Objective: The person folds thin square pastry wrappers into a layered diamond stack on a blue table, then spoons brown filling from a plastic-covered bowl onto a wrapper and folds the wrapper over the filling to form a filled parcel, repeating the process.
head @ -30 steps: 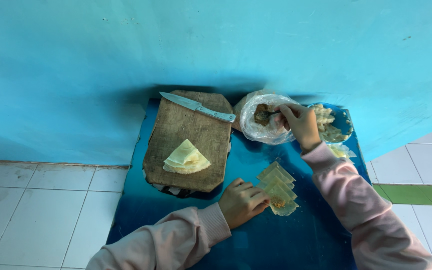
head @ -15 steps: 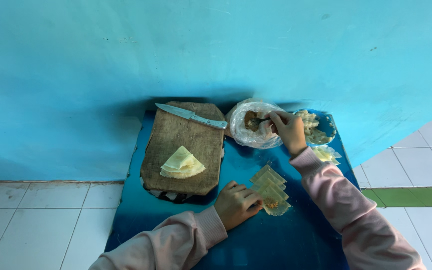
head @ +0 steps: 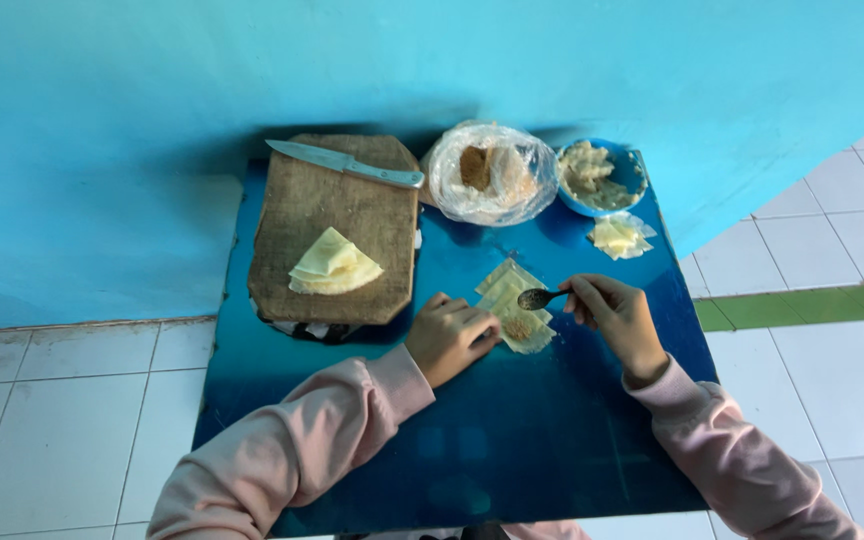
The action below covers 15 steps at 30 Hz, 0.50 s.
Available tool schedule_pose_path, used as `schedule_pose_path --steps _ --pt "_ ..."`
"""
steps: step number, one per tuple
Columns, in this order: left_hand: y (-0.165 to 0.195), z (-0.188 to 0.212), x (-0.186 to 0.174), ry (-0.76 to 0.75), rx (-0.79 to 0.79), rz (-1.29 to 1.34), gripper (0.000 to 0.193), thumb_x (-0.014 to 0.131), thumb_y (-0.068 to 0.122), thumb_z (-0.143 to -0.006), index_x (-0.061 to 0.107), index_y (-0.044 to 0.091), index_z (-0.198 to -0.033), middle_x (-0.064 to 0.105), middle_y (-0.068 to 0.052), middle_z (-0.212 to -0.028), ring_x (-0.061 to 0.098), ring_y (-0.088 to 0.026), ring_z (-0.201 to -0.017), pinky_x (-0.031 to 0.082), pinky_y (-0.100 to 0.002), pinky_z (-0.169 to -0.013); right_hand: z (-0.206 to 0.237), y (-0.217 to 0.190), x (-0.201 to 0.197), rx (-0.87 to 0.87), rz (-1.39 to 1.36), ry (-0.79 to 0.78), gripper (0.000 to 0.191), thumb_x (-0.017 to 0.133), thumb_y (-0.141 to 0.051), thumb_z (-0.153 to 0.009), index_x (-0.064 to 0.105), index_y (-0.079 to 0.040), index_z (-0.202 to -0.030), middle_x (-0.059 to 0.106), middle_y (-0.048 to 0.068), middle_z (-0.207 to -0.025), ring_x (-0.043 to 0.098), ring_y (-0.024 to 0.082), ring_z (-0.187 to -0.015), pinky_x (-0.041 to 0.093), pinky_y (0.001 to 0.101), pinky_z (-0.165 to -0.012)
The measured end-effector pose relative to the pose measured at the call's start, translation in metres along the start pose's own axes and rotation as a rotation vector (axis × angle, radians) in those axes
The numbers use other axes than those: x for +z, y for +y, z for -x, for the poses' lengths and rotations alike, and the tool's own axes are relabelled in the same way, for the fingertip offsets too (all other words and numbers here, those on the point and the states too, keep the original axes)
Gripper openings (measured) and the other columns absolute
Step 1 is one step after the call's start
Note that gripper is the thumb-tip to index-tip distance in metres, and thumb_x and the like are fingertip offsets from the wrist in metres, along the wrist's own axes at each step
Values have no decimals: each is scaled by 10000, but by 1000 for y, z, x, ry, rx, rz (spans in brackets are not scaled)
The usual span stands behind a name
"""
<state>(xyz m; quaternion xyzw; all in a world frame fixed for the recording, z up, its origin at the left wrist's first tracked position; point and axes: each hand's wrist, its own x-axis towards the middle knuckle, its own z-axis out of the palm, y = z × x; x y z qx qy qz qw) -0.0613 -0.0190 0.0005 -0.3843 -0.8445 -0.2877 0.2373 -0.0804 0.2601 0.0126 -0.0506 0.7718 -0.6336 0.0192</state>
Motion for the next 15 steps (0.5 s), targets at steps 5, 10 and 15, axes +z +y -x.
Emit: schedule_pose_path --steps 5,10,15 --pt "7 2 0 -10 11 -31 162 813 213 -863 655 191 -895 691 62 -814 658 -132 -754 422 -324 -769 24 16 -5 -11 42 -62 284 543 -175 -1055 737 25 -1109 704 34 -822 603 68 -679 471 205 -570" --pt "14 4 1 -4 11 -57 169 820 220 -861 655 191 -891 686 67 -809 656 -128 -754 419 -314 -769 37 14 5 -78 37 -106 274 556 -171 -1041 727 22 -1134 716 37 -847 647 74 -700 523 215 -597" --pt "15 6 3 2 25 -78 166 819 220 -866 657 189 -884 699 69 -817 660 -126 -759 419 -317 -774 52 1 15 -348 379 -80 225 607 -135 -1007 743 -8 -1134 756 72 -871 715 118 -721 571 253 -616"
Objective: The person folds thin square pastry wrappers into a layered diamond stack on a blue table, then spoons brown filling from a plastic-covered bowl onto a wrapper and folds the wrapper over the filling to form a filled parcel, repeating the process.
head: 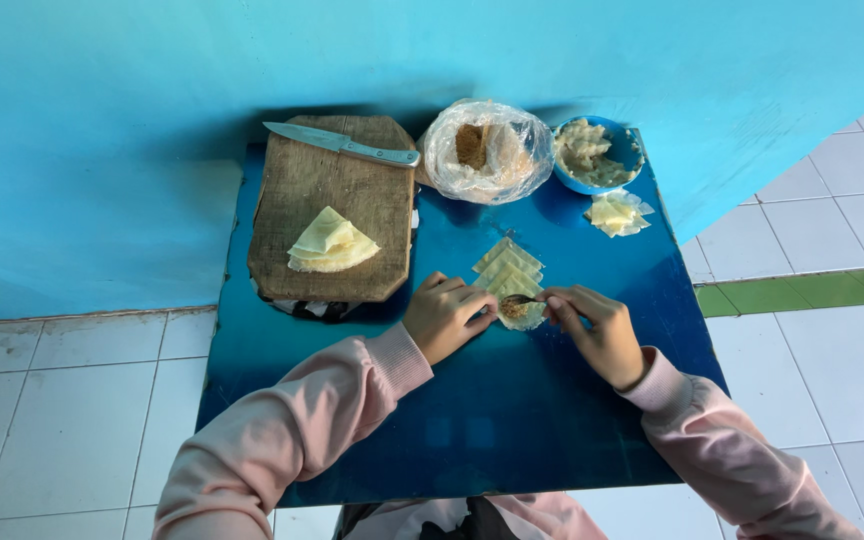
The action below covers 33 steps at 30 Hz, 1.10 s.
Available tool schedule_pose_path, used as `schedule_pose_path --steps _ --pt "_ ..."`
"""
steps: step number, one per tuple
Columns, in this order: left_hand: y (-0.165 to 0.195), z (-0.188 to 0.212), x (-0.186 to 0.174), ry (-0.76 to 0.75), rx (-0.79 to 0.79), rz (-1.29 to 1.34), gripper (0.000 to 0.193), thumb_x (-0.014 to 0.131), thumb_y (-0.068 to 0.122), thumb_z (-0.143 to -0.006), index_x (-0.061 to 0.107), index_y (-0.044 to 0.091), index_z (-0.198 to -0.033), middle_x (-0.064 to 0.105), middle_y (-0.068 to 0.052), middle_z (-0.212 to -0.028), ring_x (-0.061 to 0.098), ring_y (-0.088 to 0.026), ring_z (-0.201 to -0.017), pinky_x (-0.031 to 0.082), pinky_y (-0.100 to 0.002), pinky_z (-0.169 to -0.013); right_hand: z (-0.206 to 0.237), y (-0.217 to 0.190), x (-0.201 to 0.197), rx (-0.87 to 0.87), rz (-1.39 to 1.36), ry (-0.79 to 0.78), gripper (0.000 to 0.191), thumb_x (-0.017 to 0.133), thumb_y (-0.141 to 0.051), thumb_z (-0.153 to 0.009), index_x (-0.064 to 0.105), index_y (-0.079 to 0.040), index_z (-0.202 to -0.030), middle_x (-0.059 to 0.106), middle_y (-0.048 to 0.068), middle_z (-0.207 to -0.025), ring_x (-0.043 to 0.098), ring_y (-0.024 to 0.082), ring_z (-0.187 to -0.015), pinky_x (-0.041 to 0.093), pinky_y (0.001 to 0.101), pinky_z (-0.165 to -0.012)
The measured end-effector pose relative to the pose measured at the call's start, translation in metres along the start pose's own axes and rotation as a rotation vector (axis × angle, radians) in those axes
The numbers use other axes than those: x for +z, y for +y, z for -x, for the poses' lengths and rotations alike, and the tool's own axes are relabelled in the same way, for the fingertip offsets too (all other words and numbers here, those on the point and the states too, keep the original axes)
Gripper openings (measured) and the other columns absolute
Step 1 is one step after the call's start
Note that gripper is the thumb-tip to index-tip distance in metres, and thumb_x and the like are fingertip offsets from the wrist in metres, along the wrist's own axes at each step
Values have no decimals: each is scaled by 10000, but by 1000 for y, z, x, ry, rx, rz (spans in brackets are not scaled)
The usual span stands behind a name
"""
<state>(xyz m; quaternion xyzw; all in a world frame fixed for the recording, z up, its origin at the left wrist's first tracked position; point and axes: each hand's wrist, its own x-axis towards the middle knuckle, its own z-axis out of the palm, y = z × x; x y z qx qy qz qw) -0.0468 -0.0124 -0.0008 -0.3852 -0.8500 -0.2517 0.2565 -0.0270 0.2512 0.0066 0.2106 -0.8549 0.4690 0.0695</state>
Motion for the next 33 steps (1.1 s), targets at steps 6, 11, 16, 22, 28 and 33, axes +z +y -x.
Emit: schedule_pose_path --steps 6,11,16,22,28,33 --pt "-1 2 1 0 1 0 160 816 226 -868 662 187 -891 722 60 -857 666 -126 -771 422 -316 -779 1 -12 -3 -256 128 -60 208 623 -114 -991 718 -20 -1149 756 112 -970 773 203 -847 609 308 -706" --pt "-2 3 -2 -15 -5 12 157 811 222 -875 662 178 -894 726 61 -860 667 -129 -772 423 -315 -781 -1 -13 -5 -240 209 -4 192 643 -100 -984 725 -42 -1147 761 123 -1029 771 222 -855 610 318 -711" --pt "-2 3 -2 -21 -8 13 149 810 210 -874 665 178 -892 728 61 -853 663 -125 -753 423 -318 -770 3 -16 -6 -428 289 -101 248 653 -85 -946 688 -22 -1183 750 127 -1064 743 266 -924 598 346 -765" --pt "-1 4 0 -8 -11 18 155 811 213 -876 662 175 -893 728 59 -851 665 -125 -753 425 -318 -765 8 -14 -7 -478 367 -106 281 661 -89 -937 685 -12 -1207 746 132 -1058 743 272 -927 606 353 -762" --pt "-3 4 1 -24 -19 11 149 809 227 -884 672 173 -908 741 56 -869 671 -130 -760 428 -321 -768 10 -1 -12 -390 397 -104 256 687 -106 -936 710 -22 -1177 753 108 -962 748 225 -831 612 333 -701" --pt "-4 4 1 -8 -5 15 142 798 239 -902 678 168 -932 749 51 -898 674 -135 -779 434 -318 -782 10 2 -13 -415 382 -78 214 692 -105 -934 718 -28 -1132 766 115 -1022 751 219 -857 615 323 -715"
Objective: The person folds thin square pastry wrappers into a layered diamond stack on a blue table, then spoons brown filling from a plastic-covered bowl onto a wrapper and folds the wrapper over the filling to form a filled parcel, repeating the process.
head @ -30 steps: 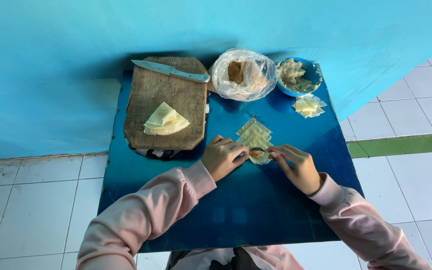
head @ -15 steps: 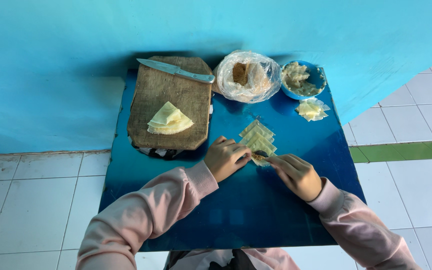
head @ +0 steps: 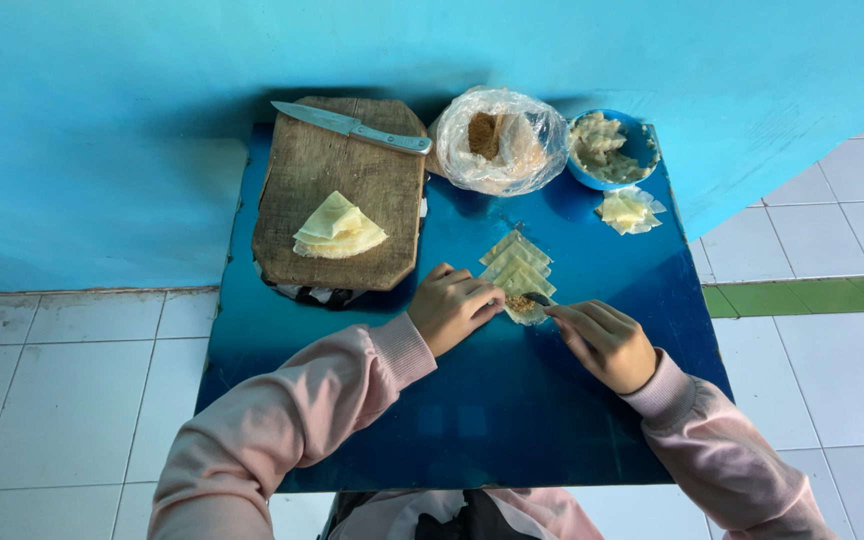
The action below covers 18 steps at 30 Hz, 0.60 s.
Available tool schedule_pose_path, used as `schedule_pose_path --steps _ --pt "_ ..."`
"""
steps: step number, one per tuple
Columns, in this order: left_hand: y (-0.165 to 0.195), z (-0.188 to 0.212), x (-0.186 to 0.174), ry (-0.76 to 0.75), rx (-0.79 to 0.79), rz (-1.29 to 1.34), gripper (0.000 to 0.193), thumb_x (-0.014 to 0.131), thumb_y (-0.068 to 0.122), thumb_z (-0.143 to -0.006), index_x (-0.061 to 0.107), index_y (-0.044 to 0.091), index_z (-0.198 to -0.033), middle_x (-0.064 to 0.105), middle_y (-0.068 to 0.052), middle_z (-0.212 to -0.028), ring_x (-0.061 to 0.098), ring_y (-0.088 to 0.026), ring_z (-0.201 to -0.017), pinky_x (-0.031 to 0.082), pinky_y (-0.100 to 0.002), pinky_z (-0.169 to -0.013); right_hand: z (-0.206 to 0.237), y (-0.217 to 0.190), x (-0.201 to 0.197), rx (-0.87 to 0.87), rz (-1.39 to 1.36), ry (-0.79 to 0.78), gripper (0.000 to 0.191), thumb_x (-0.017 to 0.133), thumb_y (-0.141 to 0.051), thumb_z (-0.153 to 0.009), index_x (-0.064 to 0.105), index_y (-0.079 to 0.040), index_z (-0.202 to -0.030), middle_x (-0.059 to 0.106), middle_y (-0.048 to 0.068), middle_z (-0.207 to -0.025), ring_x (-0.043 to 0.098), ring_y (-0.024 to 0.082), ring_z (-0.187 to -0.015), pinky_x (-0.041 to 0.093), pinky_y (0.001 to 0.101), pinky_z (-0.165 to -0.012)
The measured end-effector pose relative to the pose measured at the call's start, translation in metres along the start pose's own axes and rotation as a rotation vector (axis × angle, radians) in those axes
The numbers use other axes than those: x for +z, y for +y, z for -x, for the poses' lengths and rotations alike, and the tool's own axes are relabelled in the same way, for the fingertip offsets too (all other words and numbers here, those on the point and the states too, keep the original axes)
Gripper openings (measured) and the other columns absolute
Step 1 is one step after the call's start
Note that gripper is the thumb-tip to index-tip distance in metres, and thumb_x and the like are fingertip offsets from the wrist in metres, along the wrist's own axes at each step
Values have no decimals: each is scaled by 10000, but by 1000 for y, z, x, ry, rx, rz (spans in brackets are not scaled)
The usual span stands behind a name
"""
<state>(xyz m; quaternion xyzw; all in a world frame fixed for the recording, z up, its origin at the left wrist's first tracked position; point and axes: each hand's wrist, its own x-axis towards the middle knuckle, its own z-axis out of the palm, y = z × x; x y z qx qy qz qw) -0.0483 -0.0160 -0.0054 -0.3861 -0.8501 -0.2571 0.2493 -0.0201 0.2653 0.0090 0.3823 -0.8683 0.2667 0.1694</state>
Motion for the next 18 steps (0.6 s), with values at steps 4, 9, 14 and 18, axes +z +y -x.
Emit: schedule_pose_path --steps 4,9,14,18 --pt "-1 0 1 -5 -2 -5 132 790 241 -912 680 169 -924 747 58 -880 676 -129 -777 434 -322 -782 -5 -5 -1 -87 -29 0 259 676 -88 -924 707 -1 -1167 758 141 -1055 753 265 -928 617 349 -768" --pt "-1 0 0 13 5 -5 134 788 249 -917 684 167 -939 745 55 -888 674 -125 -777 437 -316 -784 -7 -9 -1 -103 -1 -21 234 686 -85 -927 710 -1 -1145 755 130 -1013 758 265 -913 618 351 -762" --pt "-2 0 1 16 2 0 132 787 245 -919 682 169 -941 746 55 -895 677 -129 -779 435 -320 -775 -8 -9 -7 -61 -3 67 212 681 -82 -940 716 -14 -1138 762 125 -1015 760 251 -886 615 331 -749" --pt "-5 -1 -1 19 0 13 130 781 239 -922 676 168 -953 746 53 -899 678 -142 -795 442 -333 -793 -26 -14 -22 7 47 202 187 682 -85 -965 723 -24 -1137 767 111 -974 764 240 -865 601 313 -731"
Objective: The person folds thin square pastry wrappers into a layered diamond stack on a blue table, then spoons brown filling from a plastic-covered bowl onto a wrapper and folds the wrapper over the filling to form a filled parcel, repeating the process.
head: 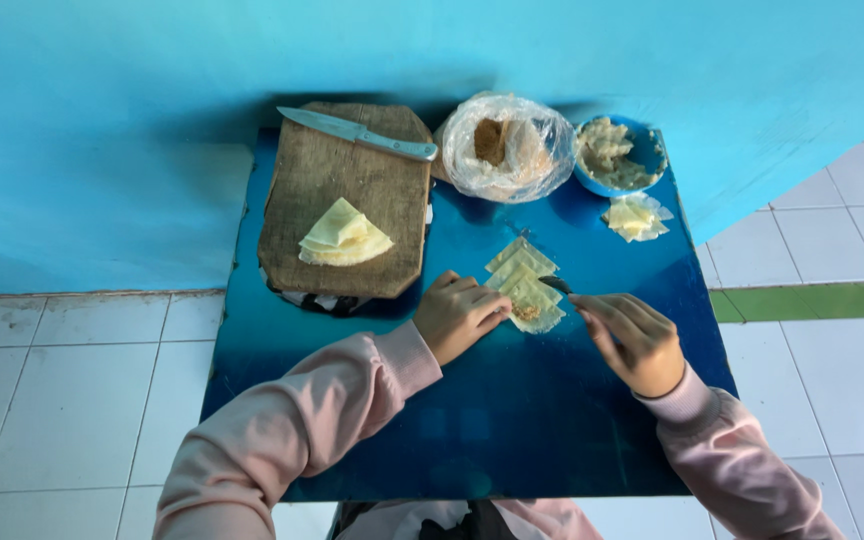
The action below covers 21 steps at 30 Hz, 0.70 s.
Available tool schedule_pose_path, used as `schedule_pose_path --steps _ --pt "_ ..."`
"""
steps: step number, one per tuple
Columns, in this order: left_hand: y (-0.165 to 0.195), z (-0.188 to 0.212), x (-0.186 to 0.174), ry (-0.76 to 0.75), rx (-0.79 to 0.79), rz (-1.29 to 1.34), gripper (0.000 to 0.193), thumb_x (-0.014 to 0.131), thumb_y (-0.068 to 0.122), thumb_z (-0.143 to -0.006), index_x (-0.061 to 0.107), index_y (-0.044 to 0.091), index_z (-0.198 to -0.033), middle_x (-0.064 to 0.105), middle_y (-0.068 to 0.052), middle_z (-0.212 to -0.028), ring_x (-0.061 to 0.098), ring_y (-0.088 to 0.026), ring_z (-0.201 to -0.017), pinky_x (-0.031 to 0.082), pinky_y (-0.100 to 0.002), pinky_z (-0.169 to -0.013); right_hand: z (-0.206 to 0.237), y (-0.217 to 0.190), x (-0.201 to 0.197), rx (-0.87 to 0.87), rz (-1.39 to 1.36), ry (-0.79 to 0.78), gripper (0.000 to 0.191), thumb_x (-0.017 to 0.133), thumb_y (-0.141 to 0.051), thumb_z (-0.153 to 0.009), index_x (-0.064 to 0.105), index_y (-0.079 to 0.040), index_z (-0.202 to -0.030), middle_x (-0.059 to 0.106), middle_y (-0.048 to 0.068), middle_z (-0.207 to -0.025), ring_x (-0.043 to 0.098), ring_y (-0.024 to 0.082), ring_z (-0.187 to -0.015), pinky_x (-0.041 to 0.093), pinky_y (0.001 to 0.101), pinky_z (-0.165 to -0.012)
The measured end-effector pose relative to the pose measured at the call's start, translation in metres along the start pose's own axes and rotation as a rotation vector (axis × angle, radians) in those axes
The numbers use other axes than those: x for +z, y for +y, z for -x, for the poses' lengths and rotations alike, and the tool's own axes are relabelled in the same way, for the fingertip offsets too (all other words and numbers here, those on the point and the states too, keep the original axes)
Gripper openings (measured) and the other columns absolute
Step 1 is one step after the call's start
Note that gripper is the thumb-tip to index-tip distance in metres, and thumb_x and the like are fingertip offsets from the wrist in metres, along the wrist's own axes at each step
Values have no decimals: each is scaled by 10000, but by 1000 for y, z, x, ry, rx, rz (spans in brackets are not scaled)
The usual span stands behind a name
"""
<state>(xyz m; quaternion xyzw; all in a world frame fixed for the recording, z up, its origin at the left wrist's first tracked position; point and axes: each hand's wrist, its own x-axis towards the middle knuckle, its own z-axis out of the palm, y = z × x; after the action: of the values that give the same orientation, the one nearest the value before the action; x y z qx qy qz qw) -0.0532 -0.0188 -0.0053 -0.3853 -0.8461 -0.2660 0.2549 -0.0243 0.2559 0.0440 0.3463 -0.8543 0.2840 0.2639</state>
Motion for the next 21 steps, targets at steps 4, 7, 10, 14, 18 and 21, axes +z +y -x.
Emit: schedule_pose_path --steps 4,7,10,14,18,21 --pt "-3 -2 -2 -3 -7 22 133 778 244 -910 685 170 -968 749 51 -916 673 -149 -810 445 -339 -797 -43 3 -11 -11 40 38 176 680 -72 -973 731 -31 -1136 767 100 -937 761 232 -857 594 315 -735" --pt "-7 -5 -4 -12 10 16 137 781 243 -894 696 165 -967 740 39 -903 676 -156 -822 441 -348 -791 -87 17 -5 20 12 64 173 671 -46 -1000 723 -12 -1162 765 116 -951 754 228 -840 581 324 -710" --pt "-9 -7 -7 -13 19 22 119 779 231 -907 695 164 -957 738 31 -918 672 -157 -822 441 -347 -797 -133 37 20 93 -10 80 171 684 -70 -1005 723 -17 -1163 759 132 -955 748 247 -775 570 327 -639" --pt "-15 -9 -9 -63 -12 8 118 792 234 -911 694 169 -925 720 33 -859 668 -168 -798 434 -352 -775 -189 65 71 21 45 56 169 701 -89 -989 726 -23 -1143 731 151 -899 701 282 -673 551 375 -605" --pt "-22 -11 -9 -37 -10 46 108 780 224 -900 687 175 -922 731 29 -895 664 -166 -801 431 -358 -783 -218 80 108 -43 63 69 125 709 -120 -975 722 -45 -1075 725 141 -897 688 317 -719 550 401 -637" --pt "-28 -11 -8 -56 -19 53 118 784 239 -907 687 175 -930 727 24 -892 663 -169 -804 433 -354 -794 -229 83 117 -5 -36 47 137 685 -116 -960 742 -46 -1063 725 136 -870 686 286 -690 555 376 -635"
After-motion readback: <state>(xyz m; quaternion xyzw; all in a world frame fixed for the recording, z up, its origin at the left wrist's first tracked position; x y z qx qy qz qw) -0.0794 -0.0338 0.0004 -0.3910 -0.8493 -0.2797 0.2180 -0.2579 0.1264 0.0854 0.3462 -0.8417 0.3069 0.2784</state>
